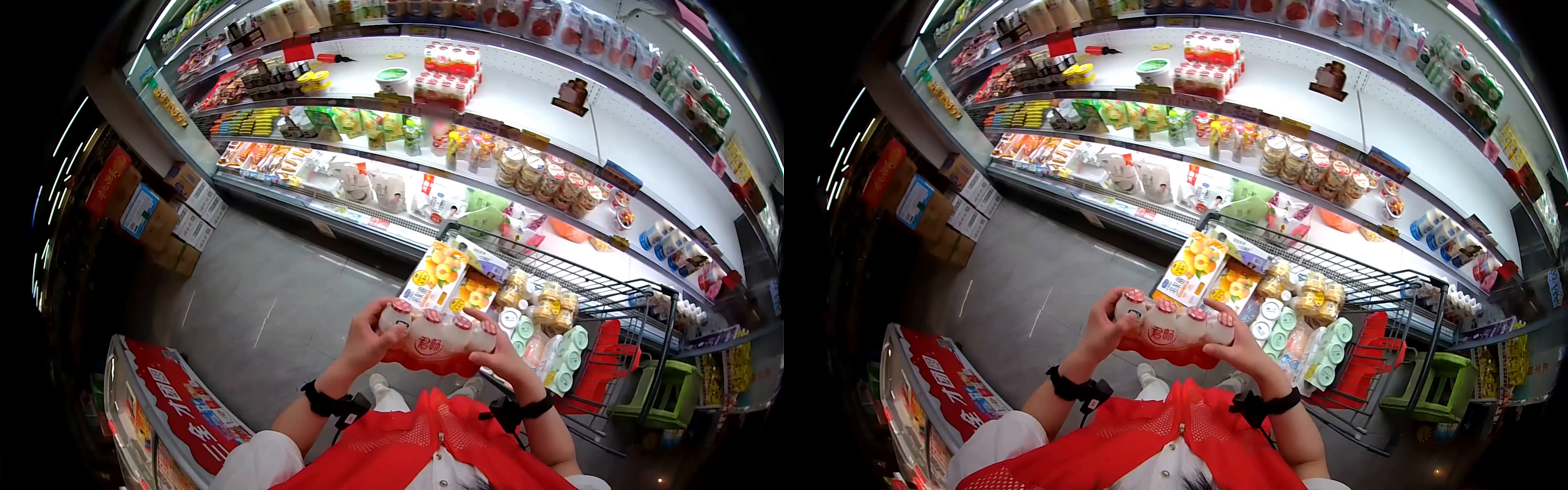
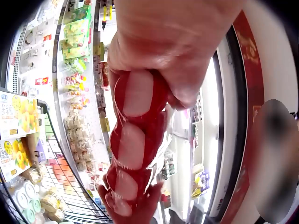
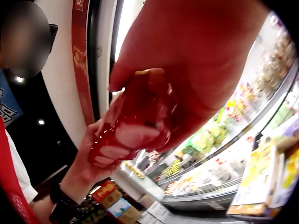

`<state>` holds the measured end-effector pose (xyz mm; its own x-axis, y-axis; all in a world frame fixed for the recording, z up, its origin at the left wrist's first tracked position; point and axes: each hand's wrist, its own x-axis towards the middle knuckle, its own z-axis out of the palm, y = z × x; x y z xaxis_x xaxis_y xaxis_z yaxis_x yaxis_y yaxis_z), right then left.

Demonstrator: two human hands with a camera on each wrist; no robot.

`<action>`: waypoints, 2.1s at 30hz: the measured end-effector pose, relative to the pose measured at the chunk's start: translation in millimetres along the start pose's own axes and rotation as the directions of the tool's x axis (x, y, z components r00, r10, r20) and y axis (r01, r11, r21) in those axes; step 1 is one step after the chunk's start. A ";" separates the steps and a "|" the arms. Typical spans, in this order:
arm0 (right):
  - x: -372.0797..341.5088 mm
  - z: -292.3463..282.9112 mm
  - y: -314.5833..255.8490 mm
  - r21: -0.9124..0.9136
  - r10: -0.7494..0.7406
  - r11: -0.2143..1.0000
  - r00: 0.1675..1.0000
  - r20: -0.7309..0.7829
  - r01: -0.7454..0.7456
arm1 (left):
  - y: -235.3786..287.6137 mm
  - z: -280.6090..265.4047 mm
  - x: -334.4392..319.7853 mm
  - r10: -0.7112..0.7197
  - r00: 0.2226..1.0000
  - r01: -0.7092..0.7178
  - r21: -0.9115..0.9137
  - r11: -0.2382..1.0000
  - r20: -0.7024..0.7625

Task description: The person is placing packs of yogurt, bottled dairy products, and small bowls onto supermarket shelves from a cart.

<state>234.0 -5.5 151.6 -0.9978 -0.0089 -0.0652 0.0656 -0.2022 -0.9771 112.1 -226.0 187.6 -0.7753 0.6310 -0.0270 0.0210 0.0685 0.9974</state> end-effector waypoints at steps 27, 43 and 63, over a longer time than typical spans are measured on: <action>340.7 112.2 60.8 -0.006 0.084 0.996 0.917 -0.389 -0.093 | -87.4 -298.7 174.2 -0.180 0.978 0.153 0.228 0.962 0.104; 503.7 -34.0 -10.2 -0.427 0.063 0.800 0.767 -0.638 -0.421 | -70.0 -299.4 489.4 -0.267 0.904 0.262 0.060 0.963 0.333; 573.1 -218.7 -99.0 -0.416 -0.328 0.907 0.505 -0.798 -0.067 | -4.1 -187.4 742.4 0.172 0.721 -0.134 -0.108 0.985 0.671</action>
<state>-343.3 223.6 166.8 -0.5220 0.8436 0.1264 0.1282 0.2241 -0.9661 -581.9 97.3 175.8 -0.1321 0.9854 0.1070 0.0559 -0.1004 0.9934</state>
